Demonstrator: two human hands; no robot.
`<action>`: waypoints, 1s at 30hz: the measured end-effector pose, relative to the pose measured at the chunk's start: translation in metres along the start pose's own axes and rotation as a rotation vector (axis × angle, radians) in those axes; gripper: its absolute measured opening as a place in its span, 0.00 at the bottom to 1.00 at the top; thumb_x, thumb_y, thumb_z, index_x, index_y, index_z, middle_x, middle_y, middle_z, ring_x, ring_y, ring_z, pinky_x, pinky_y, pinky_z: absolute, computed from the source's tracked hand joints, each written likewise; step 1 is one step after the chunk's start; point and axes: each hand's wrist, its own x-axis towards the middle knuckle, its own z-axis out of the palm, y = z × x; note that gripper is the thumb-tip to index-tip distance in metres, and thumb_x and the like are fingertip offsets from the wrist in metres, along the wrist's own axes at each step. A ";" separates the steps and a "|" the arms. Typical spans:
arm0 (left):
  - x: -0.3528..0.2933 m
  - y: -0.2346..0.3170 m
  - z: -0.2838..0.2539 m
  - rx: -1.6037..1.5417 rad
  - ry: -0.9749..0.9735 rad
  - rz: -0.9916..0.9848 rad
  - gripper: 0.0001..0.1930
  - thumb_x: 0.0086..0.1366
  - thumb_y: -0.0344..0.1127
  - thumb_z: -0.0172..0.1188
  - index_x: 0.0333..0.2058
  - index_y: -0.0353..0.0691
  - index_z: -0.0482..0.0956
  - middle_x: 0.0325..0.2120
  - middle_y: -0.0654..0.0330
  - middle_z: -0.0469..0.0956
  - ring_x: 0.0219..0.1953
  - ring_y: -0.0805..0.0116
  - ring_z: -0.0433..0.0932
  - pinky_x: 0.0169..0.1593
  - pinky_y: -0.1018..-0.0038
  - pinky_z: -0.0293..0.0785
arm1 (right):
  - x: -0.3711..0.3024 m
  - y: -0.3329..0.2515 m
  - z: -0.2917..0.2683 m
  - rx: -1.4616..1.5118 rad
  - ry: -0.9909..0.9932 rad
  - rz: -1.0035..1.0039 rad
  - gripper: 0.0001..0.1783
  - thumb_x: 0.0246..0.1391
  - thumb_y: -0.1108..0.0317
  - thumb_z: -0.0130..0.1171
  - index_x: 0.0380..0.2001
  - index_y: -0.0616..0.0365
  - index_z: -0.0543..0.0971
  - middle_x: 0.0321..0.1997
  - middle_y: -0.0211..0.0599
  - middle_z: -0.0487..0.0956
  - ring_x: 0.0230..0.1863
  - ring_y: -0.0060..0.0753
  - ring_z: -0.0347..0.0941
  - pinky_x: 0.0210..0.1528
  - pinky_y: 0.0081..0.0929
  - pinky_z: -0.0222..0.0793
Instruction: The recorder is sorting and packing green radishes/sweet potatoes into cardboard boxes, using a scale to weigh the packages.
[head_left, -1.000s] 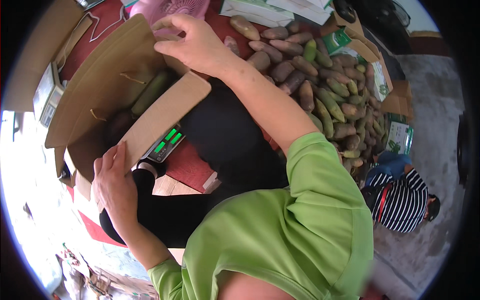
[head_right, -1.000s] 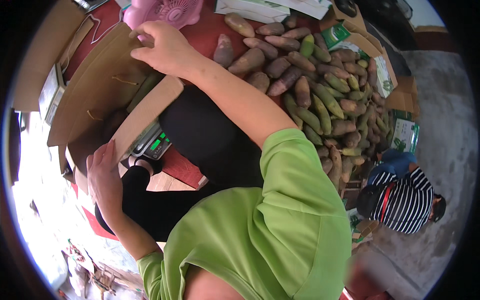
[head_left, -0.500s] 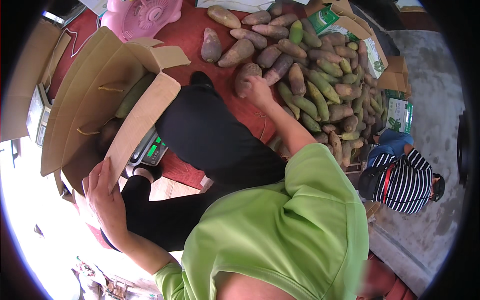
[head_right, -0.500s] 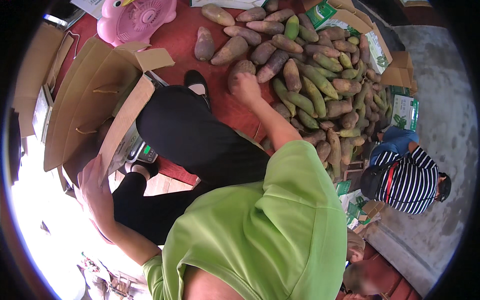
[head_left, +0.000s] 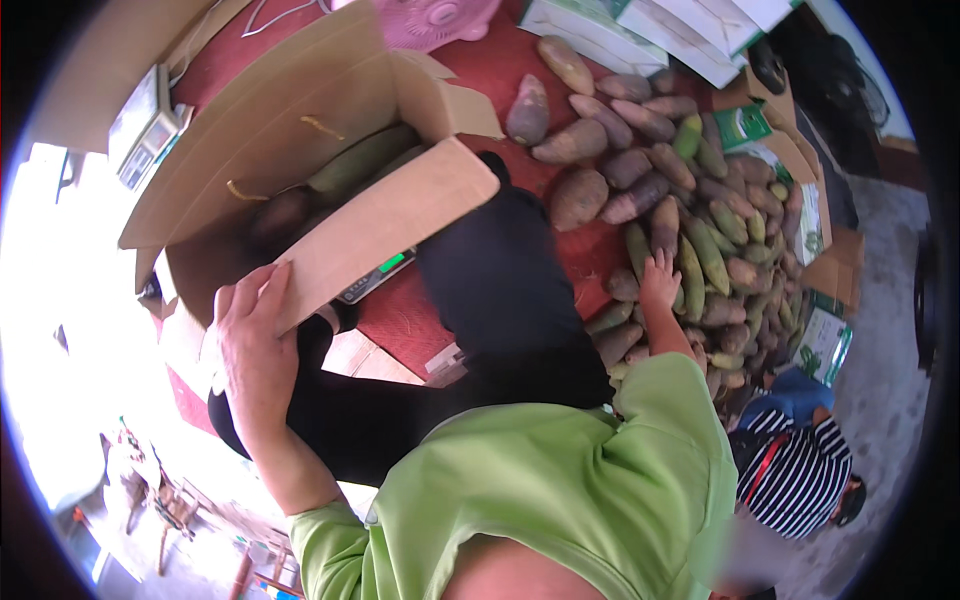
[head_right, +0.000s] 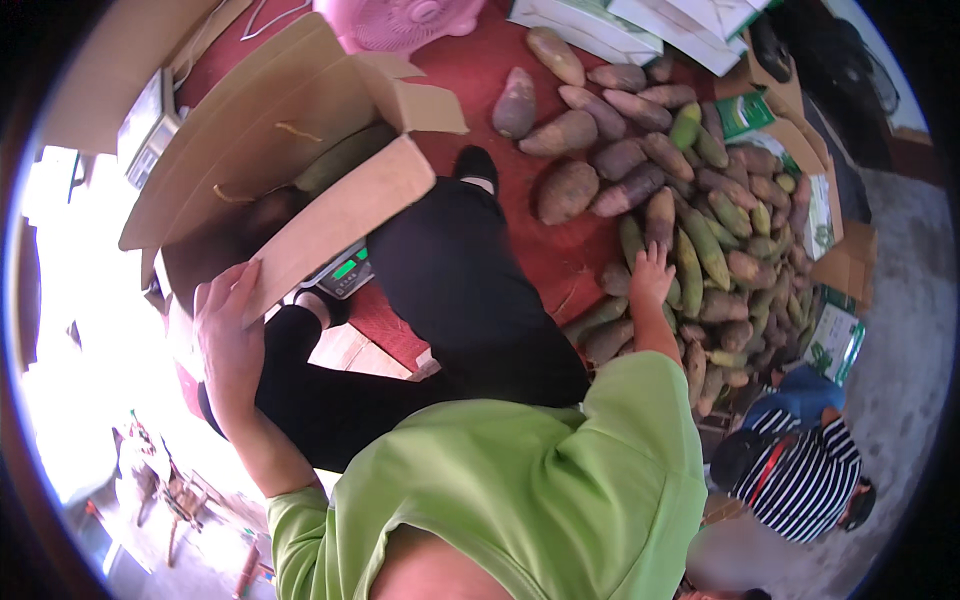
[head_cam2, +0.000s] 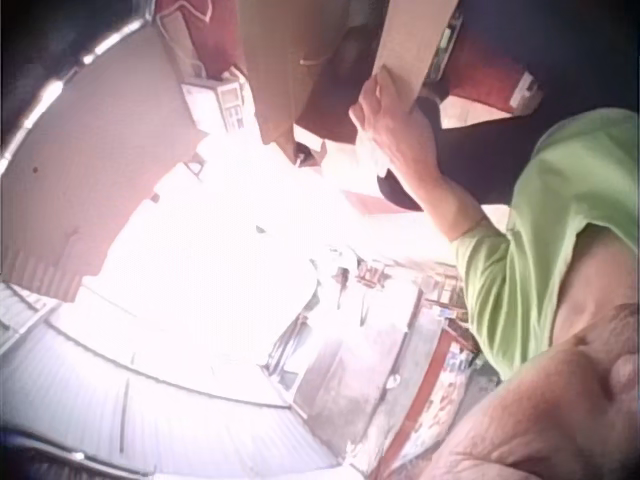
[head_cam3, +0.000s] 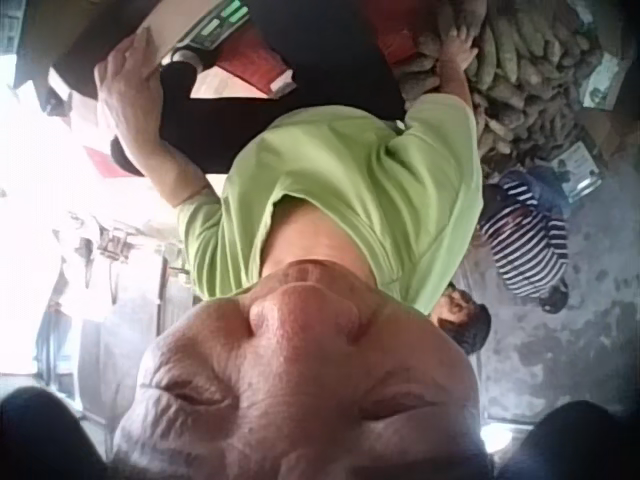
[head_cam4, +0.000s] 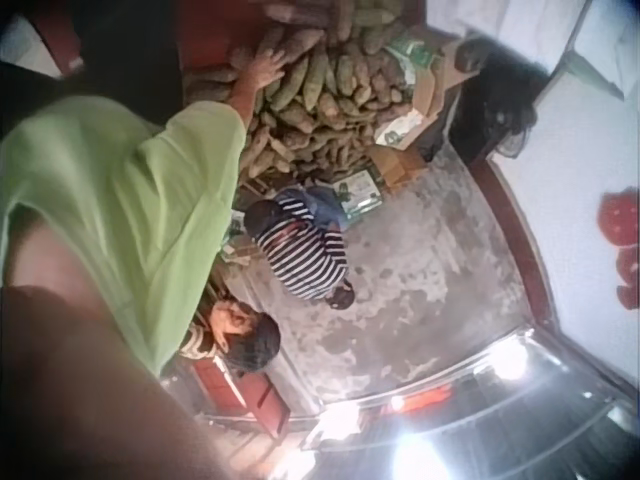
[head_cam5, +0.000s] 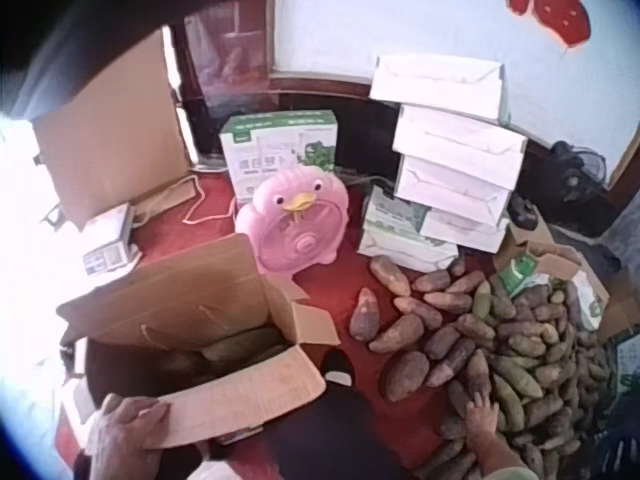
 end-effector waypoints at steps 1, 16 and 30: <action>0.000 0.001 -0.001 -0.021 -0.008 -0.005 0.26 0.41 0.16 0.58 0.44 0.38 0.77 0.43 0.60 0.76 0.43 0.56 0.72 0.47 0.65 0.71 | -0.002 -0.001 0.003 0.002 0.012 -0.023 0.18 0.53 0.66 0.48 0.49 0.49 0.70 0.64 0.33 0.62 0.67 0.35 0.52 0.57 0.49 0.58; -0.007 -0.006 -0.004 -0.043 0.031 0.006 0.25 0.40 0.20 0.60 0.43 0.37 0.76 0.41 0.61 0.76 0.40 0.59 0.71 0.44 0.66 0.72 | 0.014 -0.001 -0.072 0.350 0.180 -0.168 0.26 0.40 0.74 0.62 0.46 0.53 0.67 0.42 0.38 0.74 0.48 0.45 0.70 0.44 0.42 0.69; -0.010 -0.018 -0.002 -0.044 0.042 0.041 0.22 0.43 0.22 0.59 0.42 0.38 0.77 0.40 0.61 0.77 0.40 0.59 0.72 0.43 0.66 0.72 | 0.010 -0.055 -0.358 1.537 0.716 -0.451 0.24 0.48 0.81 0.58 0.51 0.66 0.68 0.51 0.38 0.72 0.51 0.27 0.69 0.55 0.25 0.63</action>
